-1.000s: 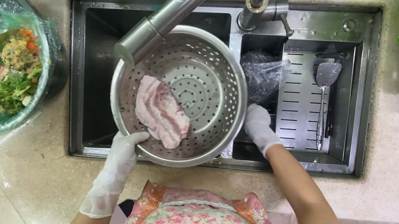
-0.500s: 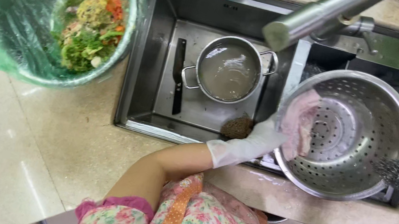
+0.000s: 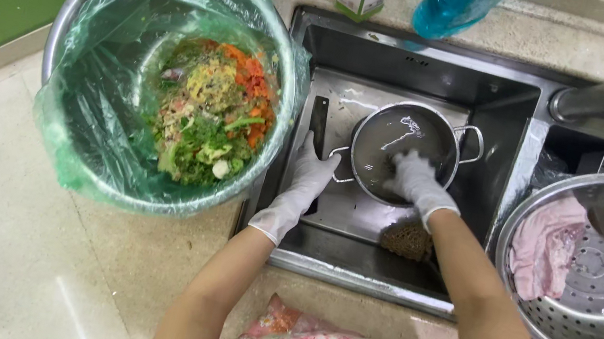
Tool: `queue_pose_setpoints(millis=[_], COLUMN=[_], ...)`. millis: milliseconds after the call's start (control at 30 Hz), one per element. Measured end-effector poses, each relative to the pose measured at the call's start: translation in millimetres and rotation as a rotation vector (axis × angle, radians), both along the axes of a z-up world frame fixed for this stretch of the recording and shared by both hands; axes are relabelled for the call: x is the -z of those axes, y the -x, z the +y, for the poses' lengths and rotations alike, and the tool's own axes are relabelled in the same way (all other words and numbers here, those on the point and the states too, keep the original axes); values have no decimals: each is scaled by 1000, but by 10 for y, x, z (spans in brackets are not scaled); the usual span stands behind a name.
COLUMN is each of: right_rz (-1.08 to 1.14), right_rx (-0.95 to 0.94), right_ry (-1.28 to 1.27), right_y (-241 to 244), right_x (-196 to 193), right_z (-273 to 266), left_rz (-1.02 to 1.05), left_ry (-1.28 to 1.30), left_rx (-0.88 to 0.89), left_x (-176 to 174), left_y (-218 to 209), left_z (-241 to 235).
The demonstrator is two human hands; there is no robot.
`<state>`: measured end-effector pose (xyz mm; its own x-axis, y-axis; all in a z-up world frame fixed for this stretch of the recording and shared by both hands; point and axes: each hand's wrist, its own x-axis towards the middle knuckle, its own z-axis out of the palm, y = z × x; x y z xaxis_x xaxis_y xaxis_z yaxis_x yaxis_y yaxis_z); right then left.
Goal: The person washes a metal pot and a ladle in a kitchen sink using a sponge and running water. They rinse the items thoroughly, place the ladle in a colander, and then move the pot to an induction cooktop, where they add a small amount of liquid from a jar.
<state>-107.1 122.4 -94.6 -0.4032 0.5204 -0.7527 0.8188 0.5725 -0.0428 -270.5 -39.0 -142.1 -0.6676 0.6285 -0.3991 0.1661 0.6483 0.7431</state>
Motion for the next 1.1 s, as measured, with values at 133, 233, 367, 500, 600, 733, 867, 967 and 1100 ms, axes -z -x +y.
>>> queue_pose_setpoints(millis=[133, 233, 367, 500, 600, 733, 867, 967, 1100], right_rz=[300, 411, 282, 5, 0, 264, 234, 27, 305], right_rx=[389, 571, -284, -513, 216, -430, 55, 62, -189], right_ry=[242, 240, -274, -428, 254, 9, -104, -15, 24], right_y=[-6, 185, 204, -489, -594, 12, -338, -620, -131], right_x=[1114, 1809, 2214, 2128, 2104, 2139, 1882, 1752, 1908], right_z=[-208, -304, 404, 249, -464, -390, 155, -245, -598], left_rz=[-551, -438, -546, -666, -701, -583, -710, -726, -653], left_ry=[-79, 110, 105, 64, 191, 89, 38, 110, 108], left_rx=[-128, -12, -93, -106, -52, 12, -81, -88, -25], left_x=[342, 420, 376, 370, 463, 566, 589, 572, 573], left_y=[-34, -214, -247, -278, -379, -384, -436, -448, -425], left_z=[246, 210, 100, 31, -100, -119, -175, -180, -154])
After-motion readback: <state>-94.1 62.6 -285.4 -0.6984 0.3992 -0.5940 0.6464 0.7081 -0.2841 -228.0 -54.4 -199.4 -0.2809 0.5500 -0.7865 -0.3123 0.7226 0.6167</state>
